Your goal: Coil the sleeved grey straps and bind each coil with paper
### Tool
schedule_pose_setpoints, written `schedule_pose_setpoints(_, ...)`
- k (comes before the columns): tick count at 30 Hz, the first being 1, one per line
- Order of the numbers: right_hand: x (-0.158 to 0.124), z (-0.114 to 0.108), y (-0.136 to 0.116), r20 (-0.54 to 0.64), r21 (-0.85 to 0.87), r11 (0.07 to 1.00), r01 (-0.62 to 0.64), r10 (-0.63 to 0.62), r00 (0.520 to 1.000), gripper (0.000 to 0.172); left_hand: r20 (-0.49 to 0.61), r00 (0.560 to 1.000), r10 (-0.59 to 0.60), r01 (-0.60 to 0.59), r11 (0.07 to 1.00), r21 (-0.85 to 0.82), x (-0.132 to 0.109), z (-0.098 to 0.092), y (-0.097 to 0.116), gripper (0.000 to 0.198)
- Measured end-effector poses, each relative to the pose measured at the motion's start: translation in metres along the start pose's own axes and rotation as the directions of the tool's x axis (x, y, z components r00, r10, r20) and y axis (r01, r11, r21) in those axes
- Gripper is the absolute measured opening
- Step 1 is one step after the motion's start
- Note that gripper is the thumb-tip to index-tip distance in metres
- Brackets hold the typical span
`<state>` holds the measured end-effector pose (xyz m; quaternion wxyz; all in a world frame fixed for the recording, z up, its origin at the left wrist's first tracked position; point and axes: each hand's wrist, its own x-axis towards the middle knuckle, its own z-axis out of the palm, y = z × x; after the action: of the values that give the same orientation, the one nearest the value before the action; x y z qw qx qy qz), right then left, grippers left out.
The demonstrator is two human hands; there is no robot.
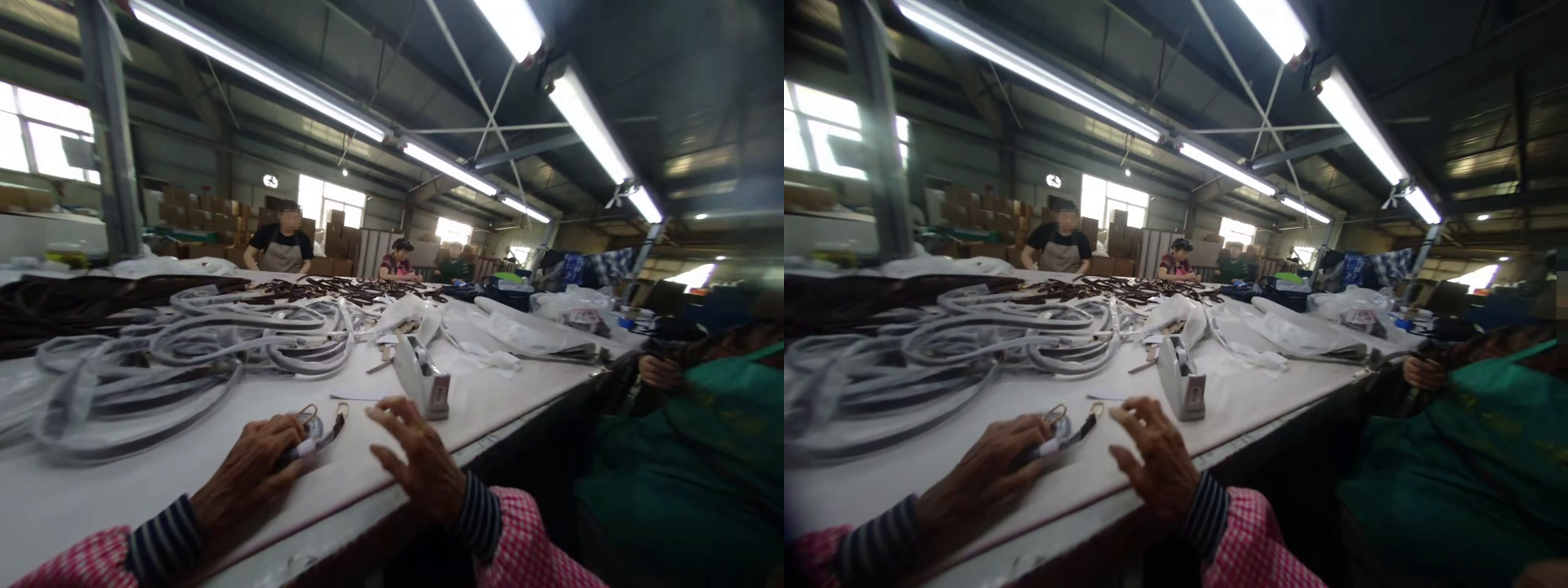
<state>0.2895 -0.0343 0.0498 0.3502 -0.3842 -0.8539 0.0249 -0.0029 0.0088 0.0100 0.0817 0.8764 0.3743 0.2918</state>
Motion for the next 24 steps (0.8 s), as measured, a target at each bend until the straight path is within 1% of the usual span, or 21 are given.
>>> schedule_pose_setpoints(1,0.0,-0.019,0.015,-0.102,0.009,0.997,-0.074,0.074,0.992,0.036,-0.029,0.999,-0.015,0.013,0.998,-0.055,0.002,-0.001,0.003,0.022)
schedule_pose_setpoints(2,0.002,-0.038,0.031,-0.182,0.037,0.987,-0.158,0.162,0.97,0.028,-0.064,0.997,-0.044,0.037,0.994,-0.105,0.006,-0.002,0.008,0.023)
schedule_pose_setpoints(3,0.006,-0.055,0.047,-0.206,0.084,0.959,-0.27,0.282,0.937,0.022,-0.097,0.992,-0.084,0.069,0.987,-0.146,0.009,-0.002,0.014,0.024)
schedule_pose_setpoints(4,0.01,-0.07,0.064,-0.2,0.15,0.899,-0.413,0.436,0.877,0.017,-0.129,0.984,-0.126,0.102,0.979,-0.178,0.013,-0.001,0.019,0.025)
schedule_pose_setpoints(5,0.015,-0.082,0.078,-0.138,0.212,0.81,-0.547,0.579,0.804,0.015,-0.161,0.974,-0.16,0.127,0.972,-0.199,0.017,0.002,0.025,0.026)
schedule_pose_setpoints(7,0.023,-0.095,0.101,-0.019,0.259,0.687,-0.679,0.707,0.707,0.016,-0.222,0.96,-0.173,0.13,0.972,-0.194,0.023,0.01,0.032,0.025)
schedule_pose_setpoints(8,0.027,-0.098,0.109,0.043,0.272,0.64,-0.719,0.738,0.673,0.018,-0.256,0.954,-0.155,0.116,0.98,-0.162,0.025,0.015,0.033,0.024)
schedule_pose_setpoints(10,0.031,-0.096,0.118,0.132,0.3,0.575,-0.762,0.766,0.63,0.019,-0.309,0.946,-0.099,0.085,0.995,-0.057,0.027,0.025,0.031,0.019)
schedule_pose_setpoints(11,0.033,-0.095,0.12,0.162,0.318,0.546,-0.775,0.774,0.612,0.019,-0.319,0.945,-0.072,0.076,0.997,0.0,0.027,0.029,0.029,0.017)
schedule_pose_setpoints(13,0.035,-0.09,0.122,0.181,0.357,0.504,-0.786,0.788,0.588,0.019,-0.316,0.947,-0.05,0.081,0.993,0.088,0.025,0.035,0.024,0.013)
schedule_pose_setpoints(15,0.039,-0.087,0.122,0.173,0.395,0.467,-0.791,0.807,0.564,0.017,-0.29,0.956,-0.048,0.089,0.987,0.13,0.024,0.038,0.022,0.011)
schedule_pose_setpoints(18,0.044,-0.081,0.123,0.128,0.463,0.422,-0.779,0.838,0.53,0.012,-0.251,0.967,-0.053,0.087,0.988,0.129,0.024,0.038,0.024,0.01)
schedule_pose_setpoints(20,0.045,-0.077,0.121,0.074,0.521,0.412,-0.748,0.851,0.52,0.011,-0.25,0.966,-0.069,0.094,0.991,0.092,0.025,0.036,0.025,0.012)
schedule_pose_setpoints(22,0.041,-0.073,0.116,0.001,0.579,0.419,-0.699,0.857,0.515,0.013,-0.274,0.957,-0.096,0.108,0.994,0.031,0.026,0.034,0.025,0.014)
schedule_pose_setpoints(24,0.031,-0.07,0.109,-0.068,0.631,0.434,-0.643,0.856,0.512,0.019,-0.297,0.946,-0.128,0.12,0.992,-0.045,0.028,0.031,0.025,0.014)
